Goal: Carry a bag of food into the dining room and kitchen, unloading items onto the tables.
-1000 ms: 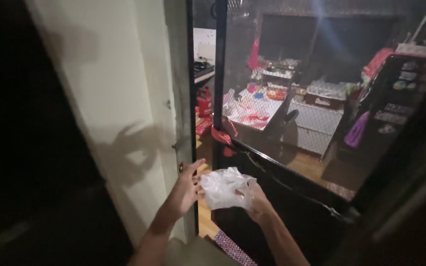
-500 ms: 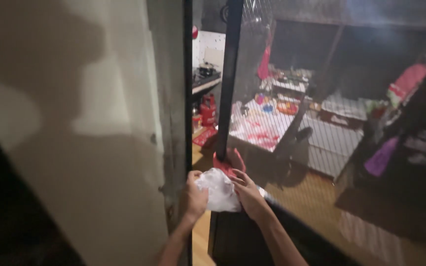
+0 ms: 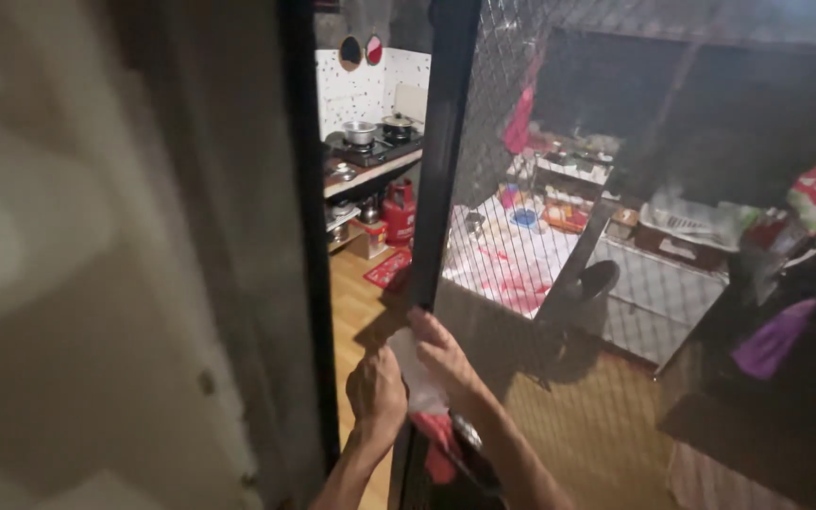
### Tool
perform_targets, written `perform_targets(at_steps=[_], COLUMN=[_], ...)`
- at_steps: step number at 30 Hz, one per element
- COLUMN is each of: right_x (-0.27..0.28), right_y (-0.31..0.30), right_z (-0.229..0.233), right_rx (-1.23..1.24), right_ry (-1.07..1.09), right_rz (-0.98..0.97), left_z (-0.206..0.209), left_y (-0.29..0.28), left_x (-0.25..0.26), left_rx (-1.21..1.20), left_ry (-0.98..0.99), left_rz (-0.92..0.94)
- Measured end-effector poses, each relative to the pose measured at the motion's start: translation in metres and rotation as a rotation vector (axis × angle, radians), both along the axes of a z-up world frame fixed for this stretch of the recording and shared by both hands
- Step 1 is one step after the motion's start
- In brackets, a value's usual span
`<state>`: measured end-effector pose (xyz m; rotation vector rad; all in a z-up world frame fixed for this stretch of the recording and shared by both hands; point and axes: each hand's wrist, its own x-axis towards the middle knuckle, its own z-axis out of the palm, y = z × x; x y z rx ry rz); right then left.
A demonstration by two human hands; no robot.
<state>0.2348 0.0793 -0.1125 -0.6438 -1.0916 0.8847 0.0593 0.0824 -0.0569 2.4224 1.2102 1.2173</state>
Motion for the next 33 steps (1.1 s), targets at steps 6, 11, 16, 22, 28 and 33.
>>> perform_targets(at_steps=[6, 11, 16, 22, 28, 33], right_x=[0.026, 0.050, 0.077, 0.157, 0.233, 0.265], right_y=[0.009, 0.020, 0.031, 0.080, 0.125, 0.144], right_z=[0.001, 0.014, -0.002, -0.055, -0.134, -0.128], right_rx=[-0.009, -0.215, -0.143, -0.366, -0.261, -0.445], right_ry=[-0.085, -0.034, -0.030, -0.152, -0.031, -0.102], right_rz=[-0.045, -0.382, -0.492, -0.735, -0.649, -0.697], left_z=[0.023, 0.036, 0.038, 0.023, -0.033, -0.095], left_y=[0.037, 0.061, 0.084, 0.108, 0.134, 0.184], left_x=[0.034, 0.077, 0.117, 0.158, 0.204, 0.271], left_rx=[-0.178, -0.192, -0.386, -0.490, -0.480, -0.325], left_ry=[-0.004, -0.055, 0.085, 0.044, -0.111, -0.259], left_rz=[0.014, -0.039, 0.007, 0.013, -0.018, -0.054])
